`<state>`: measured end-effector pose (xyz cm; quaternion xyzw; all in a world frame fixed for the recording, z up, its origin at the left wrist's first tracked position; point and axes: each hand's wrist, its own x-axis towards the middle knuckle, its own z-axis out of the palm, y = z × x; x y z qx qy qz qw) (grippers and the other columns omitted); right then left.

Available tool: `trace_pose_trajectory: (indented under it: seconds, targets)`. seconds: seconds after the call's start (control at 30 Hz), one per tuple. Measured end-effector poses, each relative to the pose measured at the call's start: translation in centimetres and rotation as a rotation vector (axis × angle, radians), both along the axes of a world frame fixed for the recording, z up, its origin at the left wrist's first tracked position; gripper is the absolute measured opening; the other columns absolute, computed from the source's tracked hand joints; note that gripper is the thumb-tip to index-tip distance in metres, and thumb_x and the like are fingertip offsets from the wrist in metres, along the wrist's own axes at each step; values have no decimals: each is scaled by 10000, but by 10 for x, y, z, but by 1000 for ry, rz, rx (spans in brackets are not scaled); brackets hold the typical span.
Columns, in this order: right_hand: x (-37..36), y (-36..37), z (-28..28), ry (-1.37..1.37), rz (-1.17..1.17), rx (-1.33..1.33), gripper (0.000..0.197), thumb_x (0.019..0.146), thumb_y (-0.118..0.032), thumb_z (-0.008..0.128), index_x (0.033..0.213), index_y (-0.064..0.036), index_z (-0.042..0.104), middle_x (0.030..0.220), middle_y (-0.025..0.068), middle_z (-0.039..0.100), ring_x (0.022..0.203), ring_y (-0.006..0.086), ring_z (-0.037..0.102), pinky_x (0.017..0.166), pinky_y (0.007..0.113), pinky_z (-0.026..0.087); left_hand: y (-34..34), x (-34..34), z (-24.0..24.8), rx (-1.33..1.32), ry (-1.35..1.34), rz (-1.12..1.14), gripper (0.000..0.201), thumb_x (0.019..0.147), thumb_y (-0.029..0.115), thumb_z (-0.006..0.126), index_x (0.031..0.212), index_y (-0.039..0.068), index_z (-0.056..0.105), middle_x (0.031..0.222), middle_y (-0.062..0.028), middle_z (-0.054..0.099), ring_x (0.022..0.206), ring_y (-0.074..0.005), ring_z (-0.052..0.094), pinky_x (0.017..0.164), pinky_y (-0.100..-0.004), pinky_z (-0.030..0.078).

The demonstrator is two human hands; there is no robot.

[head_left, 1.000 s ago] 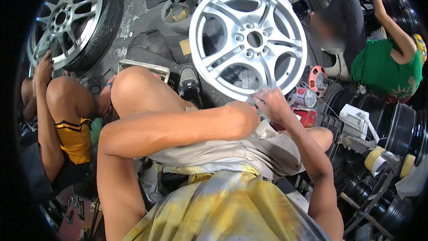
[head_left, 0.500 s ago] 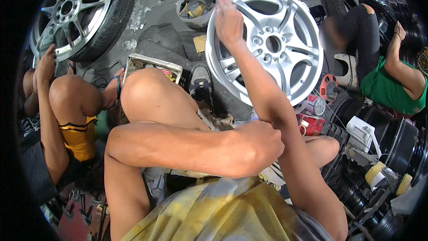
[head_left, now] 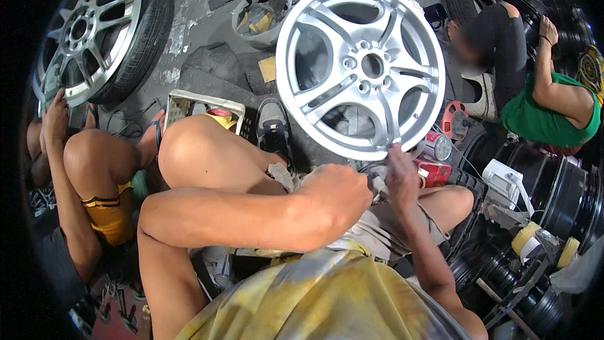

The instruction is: The person scrubs a silver car wheel rim with a small brush and a cleaning solution. They work on the spokes and the central hub area, repeatedly dipping the brush into a container of liquid. The person is sitting on the floor in a workshop environment.

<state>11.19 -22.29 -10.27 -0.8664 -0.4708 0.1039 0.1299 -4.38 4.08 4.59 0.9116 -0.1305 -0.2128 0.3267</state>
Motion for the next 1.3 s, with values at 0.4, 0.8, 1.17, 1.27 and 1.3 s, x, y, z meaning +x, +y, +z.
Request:
trace_pose_trajectory:
  seconds: [0.4, 0.8, 1.17, 1.27, 1.3]
  targets:
    - [285, 207, -76, -494, -56, 257, 288, 950, -126, 493, 1109, 2, 697, 1324, 193, 626, 1133, 356, 639, 940, 458, 518, -1, 23, 24, 74, -33, -61, 101, 721, 60, 692, 774, -5, 749, 799, -171, 670, 710, -232, 712, 574, -305, 574]
    - [258, 297, -71, -443, 137, 275, 307, 909, -102, 541, 1162, 19, 664, 1273, 174, 644, 990, 381, 692, 889, 436, 574, -6, 38, 5, 170, -45, 81, 125, 758, 38, 663, 846, -17, 732, 871, -184, 688, 755, -265, 734, 637, -333, 600]
    - [131, -18, -10, 31, -429, 48, 289, 987, -174, 536, 1069, 42, 710, 1013, 242, 699, 925, 393, 677, 845, 451, 515, -10, 46, -26, 130, -104, 96, 113, 756, 26, 616, 739, -25, 716, 712, -210, 677, 691, -355, 712, 606, -403, 581]
    - [102, -53, -19, 107, -432, 133, 269, 985, -160, 545, 1083, 24, 716, 996, 254, 691, 879, 389, 663, 790, 462, 492, -22, 48, -47, 177, -102, 19, 133, 775, 78, 634, 722, -12, 717, 718, -193, 686, 694, -359, 711, 603, -421, 574]
    - [101, -61, -25, 93, -416, 215, 264, 983, -154, 547, 1086, 20, 717, 993, 257, 688, 867, 388, 659, 779, 465, 485, -28, 53, -55, 174, -82, -8, 141, 783, 92, 638, 729, -11, 718, 723, -185, 690, 696, -361, 710, 610, -429, 574]
